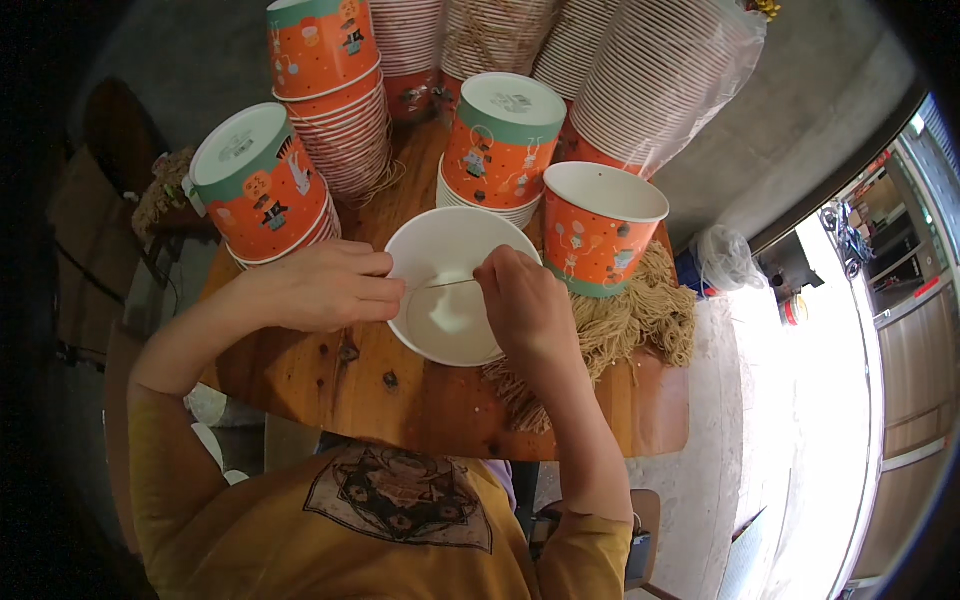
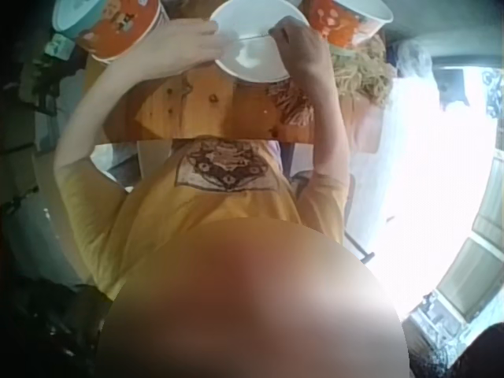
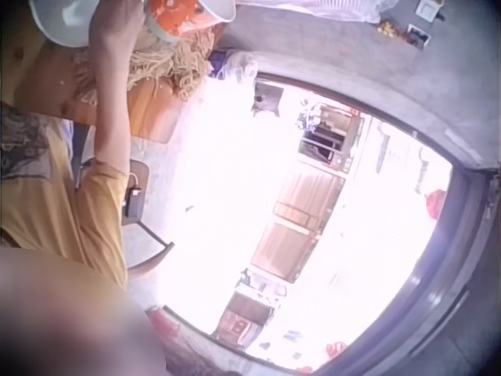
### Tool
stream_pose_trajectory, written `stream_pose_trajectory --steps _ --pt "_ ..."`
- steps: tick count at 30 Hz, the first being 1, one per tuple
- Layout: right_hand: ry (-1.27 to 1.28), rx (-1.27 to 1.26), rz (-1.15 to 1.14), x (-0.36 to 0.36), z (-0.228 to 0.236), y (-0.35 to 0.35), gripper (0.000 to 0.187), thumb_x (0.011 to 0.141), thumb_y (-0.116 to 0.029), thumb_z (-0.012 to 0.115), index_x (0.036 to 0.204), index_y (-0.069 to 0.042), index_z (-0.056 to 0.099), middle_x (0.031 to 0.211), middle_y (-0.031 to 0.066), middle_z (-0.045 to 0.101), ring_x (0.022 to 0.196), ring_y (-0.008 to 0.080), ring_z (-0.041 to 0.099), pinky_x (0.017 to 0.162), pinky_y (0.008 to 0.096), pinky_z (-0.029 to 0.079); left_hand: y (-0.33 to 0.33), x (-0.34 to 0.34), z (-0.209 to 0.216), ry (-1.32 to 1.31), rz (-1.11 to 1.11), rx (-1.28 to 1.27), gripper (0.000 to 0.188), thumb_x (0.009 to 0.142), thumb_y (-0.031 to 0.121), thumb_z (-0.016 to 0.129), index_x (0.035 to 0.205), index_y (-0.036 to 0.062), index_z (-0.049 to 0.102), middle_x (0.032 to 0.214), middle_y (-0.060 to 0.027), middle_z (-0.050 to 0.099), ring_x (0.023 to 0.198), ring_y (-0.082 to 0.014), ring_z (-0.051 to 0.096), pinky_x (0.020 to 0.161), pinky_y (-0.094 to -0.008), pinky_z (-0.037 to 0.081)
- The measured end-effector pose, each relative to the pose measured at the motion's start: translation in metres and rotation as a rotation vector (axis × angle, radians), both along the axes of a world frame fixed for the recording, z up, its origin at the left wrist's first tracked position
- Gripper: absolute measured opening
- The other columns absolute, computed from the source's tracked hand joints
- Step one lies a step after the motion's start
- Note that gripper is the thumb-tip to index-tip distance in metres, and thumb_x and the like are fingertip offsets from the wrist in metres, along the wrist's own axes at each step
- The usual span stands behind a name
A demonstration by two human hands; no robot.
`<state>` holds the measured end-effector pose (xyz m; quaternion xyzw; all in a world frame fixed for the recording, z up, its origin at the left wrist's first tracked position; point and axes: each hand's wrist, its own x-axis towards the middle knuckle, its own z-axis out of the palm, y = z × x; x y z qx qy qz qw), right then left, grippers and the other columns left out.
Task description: Manually attaching thin rope strings as handles to paper buckets.
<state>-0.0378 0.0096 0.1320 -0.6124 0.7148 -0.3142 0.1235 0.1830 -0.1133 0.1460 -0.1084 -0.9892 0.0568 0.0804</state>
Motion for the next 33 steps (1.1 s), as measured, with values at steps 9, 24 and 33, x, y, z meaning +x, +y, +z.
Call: stream_pose_trajectory --steps 9,24,33 --pt "0.108 0.124 0.056 -0.003 -0.003 0.001 0.019 0.092 -0.021 0.055 0.090 -0.002 0.056 0.087 0.0178 0.064 0.081 0.0394 0.061 0.071 0.0490 0.048 -0.011 0.002 -0.006 0.069 -0.002 0.069 0.024 0.072 0.009 0.066 0.095 0.0081 0.061 0.102 -0.0012 0.055 0.091 -0.0194 0.053 0.075 -0.0311 0.046" --pt "0.284 -0.023 0.021 -0.007 -0.011 0.004 0.017 0.094 -0.017 0.054 0.088 -0.001 0.056 0.076 0.0135 0.063 0.069 0.0318 0.064 0.061 0.0416 0.052 -0.016 0.004 0.000 0.006 0.091 0.102 0.017 0.079 0.013 0.062 0.094 0.0053 0.063 0.111 -0.0041 0.057 0.101 -0.0214 0.056 0.079 -0.0351 0.051" --pt "-1.631 -0.268 0.147 -0.021 0.005 0.038 0.018 0.099 -0.022 0.052 0.100 -0.006 0.058 0.065 -0.0063 0.040 0.051 0.0013 0.030 0.043 0.0168 0.024 -0.042 -0.008 -0.011 0.060 0.440 0.360 0.017 0.089 0.012 0.050 0.099 0.0045 0.062 0.123 -0.0091 0.054 0.107 -0.0283 0.057 0.082 -0.0372 0.052"
